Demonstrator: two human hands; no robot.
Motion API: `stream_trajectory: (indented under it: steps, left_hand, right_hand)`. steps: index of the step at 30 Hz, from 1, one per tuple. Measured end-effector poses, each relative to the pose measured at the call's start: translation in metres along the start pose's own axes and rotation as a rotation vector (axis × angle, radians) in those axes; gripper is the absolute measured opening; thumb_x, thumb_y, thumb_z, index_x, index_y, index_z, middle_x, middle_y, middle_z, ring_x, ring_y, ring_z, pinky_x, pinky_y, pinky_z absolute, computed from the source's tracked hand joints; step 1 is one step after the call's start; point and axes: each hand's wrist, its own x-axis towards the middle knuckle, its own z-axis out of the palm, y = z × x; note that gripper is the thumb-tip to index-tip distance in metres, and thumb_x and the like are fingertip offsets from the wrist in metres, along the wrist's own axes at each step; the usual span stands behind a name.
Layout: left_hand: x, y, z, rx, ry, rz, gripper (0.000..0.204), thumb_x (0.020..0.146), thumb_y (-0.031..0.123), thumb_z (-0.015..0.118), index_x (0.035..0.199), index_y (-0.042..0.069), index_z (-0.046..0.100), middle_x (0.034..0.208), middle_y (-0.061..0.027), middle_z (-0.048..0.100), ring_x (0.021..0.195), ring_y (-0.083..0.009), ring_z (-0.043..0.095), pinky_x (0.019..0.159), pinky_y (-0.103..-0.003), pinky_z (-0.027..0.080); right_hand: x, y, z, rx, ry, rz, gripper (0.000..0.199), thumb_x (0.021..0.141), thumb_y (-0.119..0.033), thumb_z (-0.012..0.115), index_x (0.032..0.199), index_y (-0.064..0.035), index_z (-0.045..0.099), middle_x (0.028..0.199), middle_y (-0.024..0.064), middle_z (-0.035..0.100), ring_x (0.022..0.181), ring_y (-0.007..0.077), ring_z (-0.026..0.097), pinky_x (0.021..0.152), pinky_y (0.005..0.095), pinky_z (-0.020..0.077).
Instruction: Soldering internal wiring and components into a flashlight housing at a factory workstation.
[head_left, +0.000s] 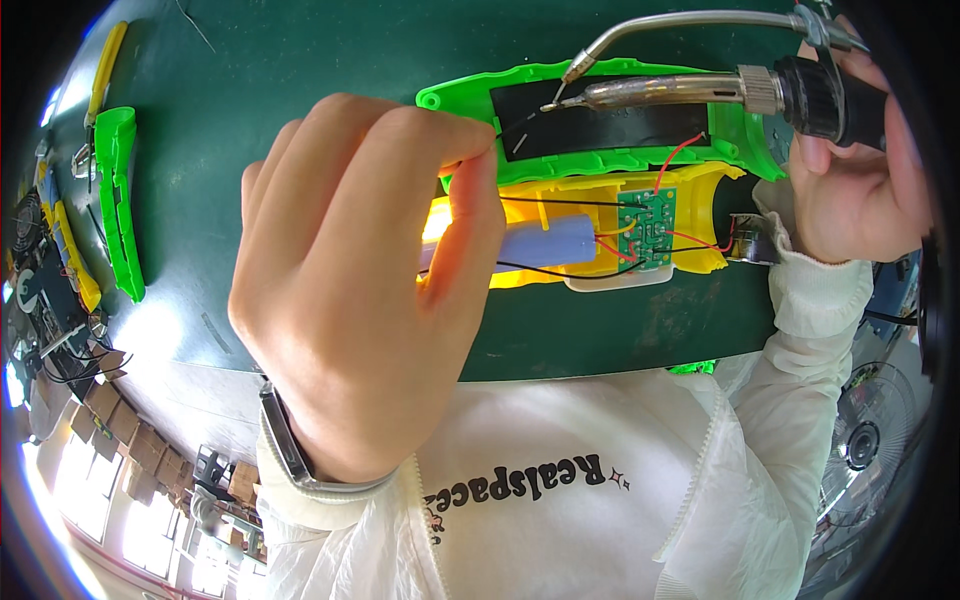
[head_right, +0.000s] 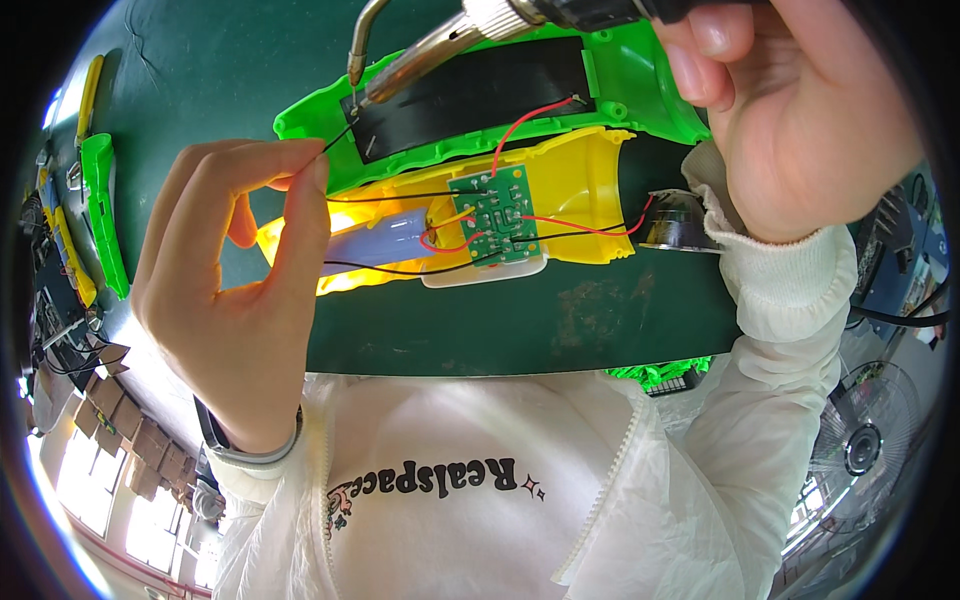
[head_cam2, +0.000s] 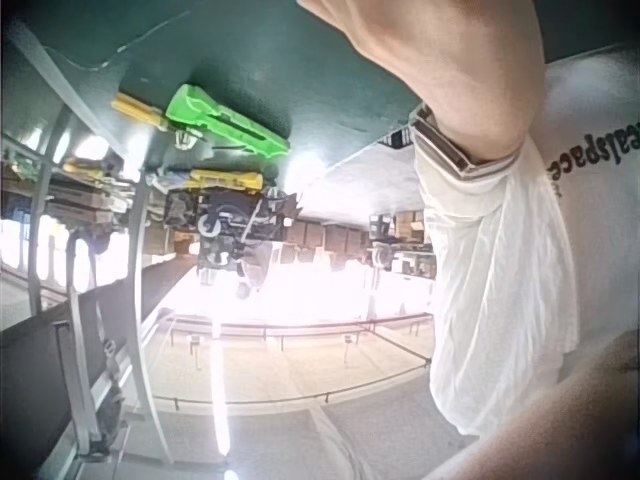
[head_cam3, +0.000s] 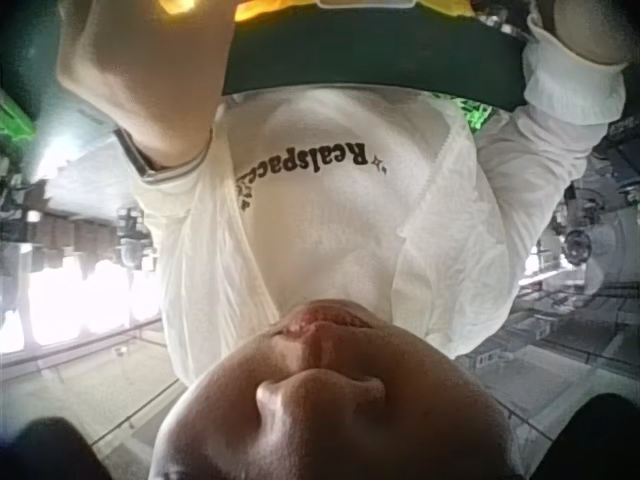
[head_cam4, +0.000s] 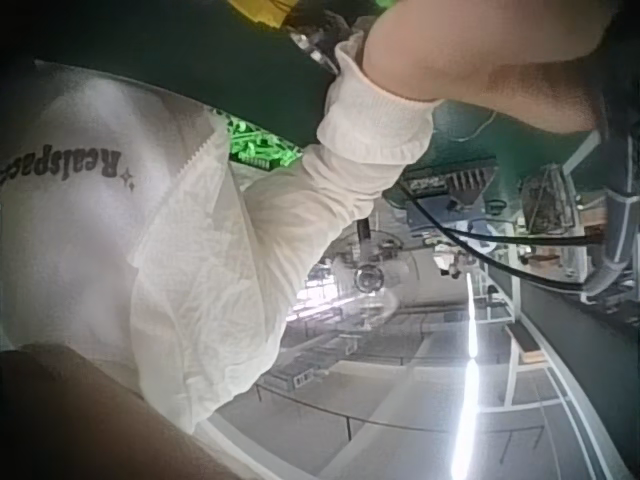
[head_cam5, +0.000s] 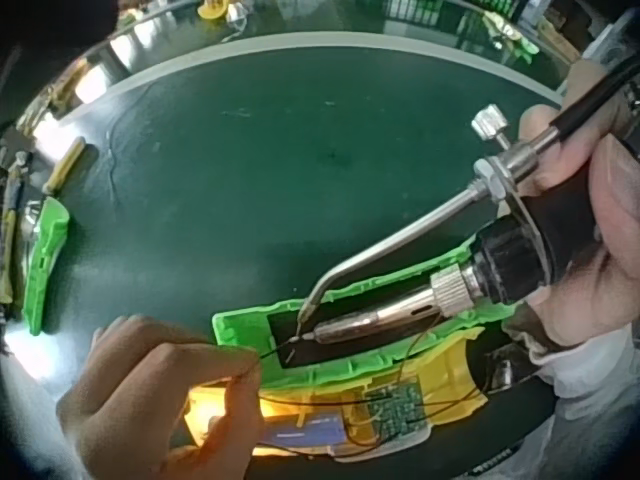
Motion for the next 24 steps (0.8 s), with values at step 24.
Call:
stream_trajectory:
  steps: [24]
  left_hand:
    - [0.011, 0.011, -0.006, -0.230, -0.151, -0.229, 0.012, 0.074, 0.008, 0.076, 0.076, 0.003, 0.065, 0.072, -0.0016, 0.054, 0.070, -0.0128, 0.048, 0.062, -0.028, 0.032]
  right_hand:
    - [-0.012, -0.004, -0.003, 0.681, -0.189, 0.465, 0.038, 0.091, -0.026, 0.048, 0.114, 0.0044, 0.055, 0.126, 0.0226, 0.051, 0.115, 0.0357, 0.055, 0.092, 0.0466, 0.0494]
